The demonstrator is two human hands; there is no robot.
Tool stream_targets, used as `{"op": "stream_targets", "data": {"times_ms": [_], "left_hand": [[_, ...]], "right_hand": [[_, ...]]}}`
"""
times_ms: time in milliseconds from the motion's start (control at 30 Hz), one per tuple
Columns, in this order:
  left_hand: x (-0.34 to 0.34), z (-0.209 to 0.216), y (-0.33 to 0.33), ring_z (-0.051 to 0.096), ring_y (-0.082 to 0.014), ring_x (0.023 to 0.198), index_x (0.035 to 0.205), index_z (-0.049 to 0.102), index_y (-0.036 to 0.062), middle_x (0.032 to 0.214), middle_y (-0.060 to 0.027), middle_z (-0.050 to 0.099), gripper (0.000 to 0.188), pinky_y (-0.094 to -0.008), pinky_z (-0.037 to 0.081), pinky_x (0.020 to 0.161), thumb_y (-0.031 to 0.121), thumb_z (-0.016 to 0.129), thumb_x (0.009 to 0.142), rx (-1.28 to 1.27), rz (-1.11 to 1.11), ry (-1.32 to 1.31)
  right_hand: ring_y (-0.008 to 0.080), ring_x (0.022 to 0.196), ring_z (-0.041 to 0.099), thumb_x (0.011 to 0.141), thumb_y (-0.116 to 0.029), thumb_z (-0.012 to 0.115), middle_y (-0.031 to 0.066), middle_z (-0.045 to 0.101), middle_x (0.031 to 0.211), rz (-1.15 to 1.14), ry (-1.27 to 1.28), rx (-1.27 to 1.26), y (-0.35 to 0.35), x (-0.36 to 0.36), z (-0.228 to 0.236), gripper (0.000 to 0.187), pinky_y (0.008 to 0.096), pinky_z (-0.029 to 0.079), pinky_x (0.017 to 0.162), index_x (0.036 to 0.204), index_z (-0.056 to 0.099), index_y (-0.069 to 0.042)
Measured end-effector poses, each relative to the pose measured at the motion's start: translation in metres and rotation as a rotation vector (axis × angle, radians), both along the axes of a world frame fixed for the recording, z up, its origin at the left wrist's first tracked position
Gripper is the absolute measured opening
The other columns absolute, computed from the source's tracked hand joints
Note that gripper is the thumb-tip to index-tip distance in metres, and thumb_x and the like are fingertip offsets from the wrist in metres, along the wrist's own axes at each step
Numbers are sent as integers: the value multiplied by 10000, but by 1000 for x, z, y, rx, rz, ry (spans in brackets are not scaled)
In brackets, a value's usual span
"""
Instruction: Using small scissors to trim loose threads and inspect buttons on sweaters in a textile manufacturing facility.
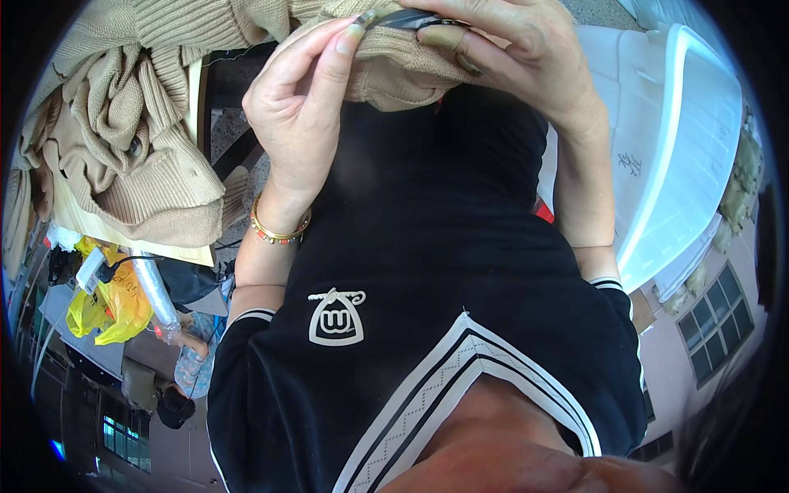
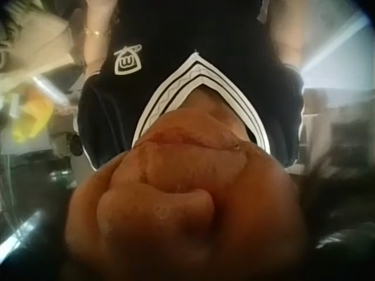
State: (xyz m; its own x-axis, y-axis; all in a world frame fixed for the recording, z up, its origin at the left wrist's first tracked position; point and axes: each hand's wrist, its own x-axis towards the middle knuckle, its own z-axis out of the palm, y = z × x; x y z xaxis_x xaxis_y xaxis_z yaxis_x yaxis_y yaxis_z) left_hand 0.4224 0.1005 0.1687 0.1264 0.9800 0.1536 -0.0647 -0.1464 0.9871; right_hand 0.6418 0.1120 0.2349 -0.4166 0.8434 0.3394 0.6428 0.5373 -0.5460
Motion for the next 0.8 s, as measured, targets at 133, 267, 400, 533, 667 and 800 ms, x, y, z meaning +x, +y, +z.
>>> {"op": "stream_targets", "data": {"times_ms": [133, 267, 400, 533, 667, 800], "left_hand": [[-5, -4, -2, 669, -106, 934, 1110, 736, -19, 1056, -100, 732, 191, -219, 526, 831, 57, 709, 938, -10, 4, -7], [-3, -5, -1, 660, -101, 938, 1114, 733, -26, 1059, -97, 730, 194, -218, 516, 847, 49, 708, 937, -35, -22, -78], [-1, -5, 0, 657, -103, 944, 1115, 732, -28, 1065, -100, 729, 193, -221, 513, 857, 41, 704, 938, -51, -28, -66], [-4, -8, -2, 659, -108, 952, 1117, 730, -33, 1075, -108, 729, 192, -225, 512, 866, 35, 696, 941, -26, -25, -62], [-4, -8, -1, 660, -110, 955, 1119, 729, -34, 1076, -110, 730, 194, -229, 511, 875, 35, 693, 942, -35, -35, -83], [-2, -8, 1, 660, -109, 955, 1116, 730, -33, 1069, -108, 733, 191, -230, 510, 877, 36, 694, 942, -25, -44, -89]], "right_hand": [[246, 770, 588, 856, -188, 751, 82, 608, 870, 46, 55, -43, 3, 1, -12, 286, 337, 455, 652, 1111, 723, -62], [241, 775, 590, 862, -174, 748, 82, 607, 869, 66, 128, -110, 4, 5, -9, 303, 332, 456, 659, 1142, 725, -60], [231, 777, 588, 869, -167, 740, 77, 608, 868, 99, 144, -165, 5, 10, -12, 302, 323, 454, 665, 1152, 727, -59], [230, 772, 582, 873, -167, 733, 71, 601, 857, 231, 486, 94, 17, 6, -57, 292, 323, 450, 663, 1145, 729, -61], [236, 768, 579, 871, -168, 730, 67, 593, 840, 238, 449, 64, 18, 7, -51, 287, 331, 450, 660, 1138, 728, -63], [243, 774, 585, 871, -167, 728, 66, 595, 839, 127, 143, -146, 8, 13, -12, 277, 337, 455, 663, 1126, 728, -59]]}}
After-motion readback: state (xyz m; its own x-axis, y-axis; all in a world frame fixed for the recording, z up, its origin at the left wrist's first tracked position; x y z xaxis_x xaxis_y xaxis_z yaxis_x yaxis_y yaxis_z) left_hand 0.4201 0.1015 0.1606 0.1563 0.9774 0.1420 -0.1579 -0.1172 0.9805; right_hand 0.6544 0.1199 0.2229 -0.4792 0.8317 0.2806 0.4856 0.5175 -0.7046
